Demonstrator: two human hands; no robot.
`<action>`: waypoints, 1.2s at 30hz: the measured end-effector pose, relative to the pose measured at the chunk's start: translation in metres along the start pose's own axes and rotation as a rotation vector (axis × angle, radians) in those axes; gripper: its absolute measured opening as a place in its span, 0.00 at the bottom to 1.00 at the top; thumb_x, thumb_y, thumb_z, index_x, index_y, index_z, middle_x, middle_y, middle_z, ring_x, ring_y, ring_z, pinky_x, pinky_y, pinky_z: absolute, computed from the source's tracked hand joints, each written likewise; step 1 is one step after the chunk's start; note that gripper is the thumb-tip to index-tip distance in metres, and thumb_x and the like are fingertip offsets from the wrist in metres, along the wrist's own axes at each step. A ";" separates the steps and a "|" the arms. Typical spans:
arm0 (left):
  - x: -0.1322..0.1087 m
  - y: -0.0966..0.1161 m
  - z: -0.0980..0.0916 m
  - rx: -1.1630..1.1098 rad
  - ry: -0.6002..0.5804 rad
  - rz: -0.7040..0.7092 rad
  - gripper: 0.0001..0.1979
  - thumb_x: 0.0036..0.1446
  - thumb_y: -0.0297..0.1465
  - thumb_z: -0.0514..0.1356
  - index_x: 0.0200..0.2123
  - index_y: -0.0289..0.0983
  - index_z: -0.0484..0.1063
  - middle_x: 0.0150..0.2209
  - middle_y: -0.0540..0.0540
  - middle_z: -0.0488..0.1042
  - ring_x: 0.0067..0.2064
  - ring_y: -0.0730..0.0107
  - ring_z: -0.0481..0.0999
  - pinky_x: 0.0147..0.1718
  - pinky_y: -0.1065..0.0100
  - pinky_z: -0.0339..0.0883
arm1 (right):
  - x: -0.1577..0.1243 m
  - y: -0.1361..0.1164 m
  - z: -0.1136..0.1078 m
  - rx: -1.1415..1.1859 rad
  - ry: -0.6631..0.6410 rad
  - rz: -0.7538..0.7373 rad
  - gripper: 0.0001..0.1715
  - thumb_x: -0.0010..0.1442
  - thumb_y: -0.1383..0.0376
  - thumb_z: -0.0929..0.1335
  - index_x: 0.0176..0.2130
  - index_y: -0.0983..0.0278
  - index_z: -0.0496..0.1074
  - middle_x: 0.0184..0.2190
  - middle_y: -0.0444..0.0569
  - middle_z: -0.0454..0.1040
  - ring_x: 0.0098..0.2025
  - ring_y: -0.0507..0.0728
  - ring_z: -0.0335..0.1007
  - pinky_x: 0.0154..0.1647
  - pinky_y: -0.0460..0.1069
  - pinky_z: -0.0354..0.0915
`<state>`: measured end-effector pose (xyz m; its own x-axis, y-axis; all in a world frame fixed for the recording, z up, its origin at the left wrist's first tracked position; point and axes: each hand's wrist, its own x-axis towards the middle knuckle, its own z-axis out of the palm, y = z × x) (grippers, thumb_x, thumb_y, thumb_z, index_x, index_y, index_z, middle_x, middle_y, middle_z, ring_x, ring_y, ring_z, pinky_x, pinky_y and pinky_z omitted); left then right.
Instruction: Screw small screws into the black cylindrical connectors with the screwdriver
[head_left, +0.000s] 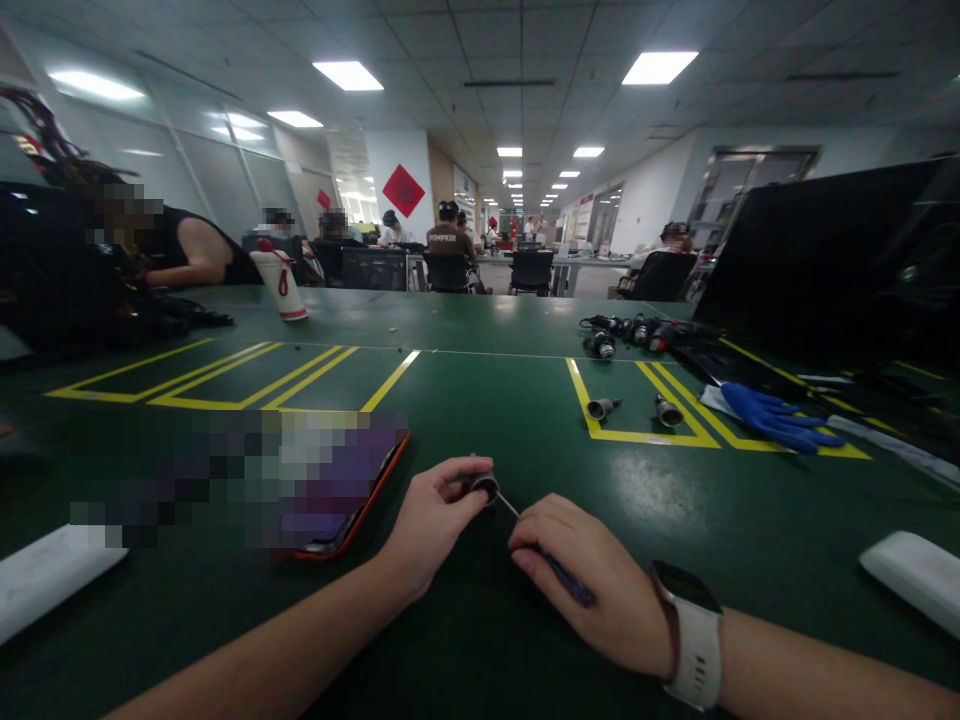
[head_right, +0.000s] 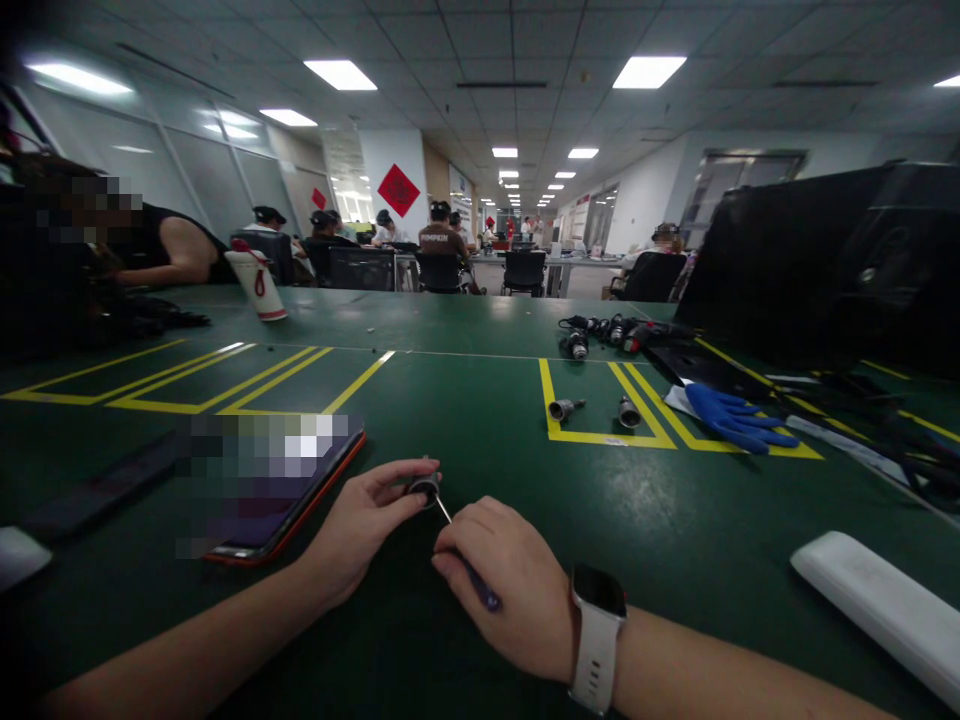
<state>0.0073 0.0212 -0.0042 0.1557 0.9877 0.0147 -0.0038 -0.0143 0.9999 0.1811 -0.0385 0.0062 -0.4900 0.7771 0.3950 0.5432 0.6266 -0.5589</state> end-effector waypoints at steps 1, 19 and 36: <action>0.000 0.000 0.000 0.003 -0.003 0.002 0.15 0.43 0.23 0.62 0.39 0.35 0.75 0.44 0.44 0.77 0.44 0.63 0.76 0.45 0.64 0.69 | 0.000 0.000 0.000 -0.005 0.000 0.000 0.06 0.62 0.70 0.61 0.37 0.64 0.67 0.33 0.48 0.70 0.36 0.55 0.63 0.38 0.50 0.61; -0.002 0.002 0.004 0.115 0.036 0.089 0.11 0.43 0.24 0.61 0.34 0.35 0.76 0.38 0.46 0.79 0.41 0.63 0.78 0.44 0.63 0.71 | -0.003 0.000 0.006 -0.176 0.005 -0.080 0.07 0.62 0.69 0.60 0.36 0.65 0.67 0.32 0.49 0.71 0.35 0.55 0.63 0.36 0.51 0.60; -0.005 0.003 0.005 0.153 0.019 0.136 0.09 0.43 0.25 0.60 0.31 0.36 0.76 0.38 0.46 0.78 0.41 0.62 0.77 0.43 0.63 0.71 | -0.004 -0.003 0.009 -0.271 -0.003 -0.098 0.07 0.61 0.69 0.61 0.36 0.65 0.67 0.32 0.49 0.70 0.35 0.56 0.64 0.36 0.50 0.60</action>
<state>0.0112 0.0160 -0.0011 0.1450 0.9779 0.1508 0.1270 -0.1696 0.9773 0.1749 -0.0438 -0.0004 -0.5509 0.7124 0.4348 0.6553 0.6918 -0.3032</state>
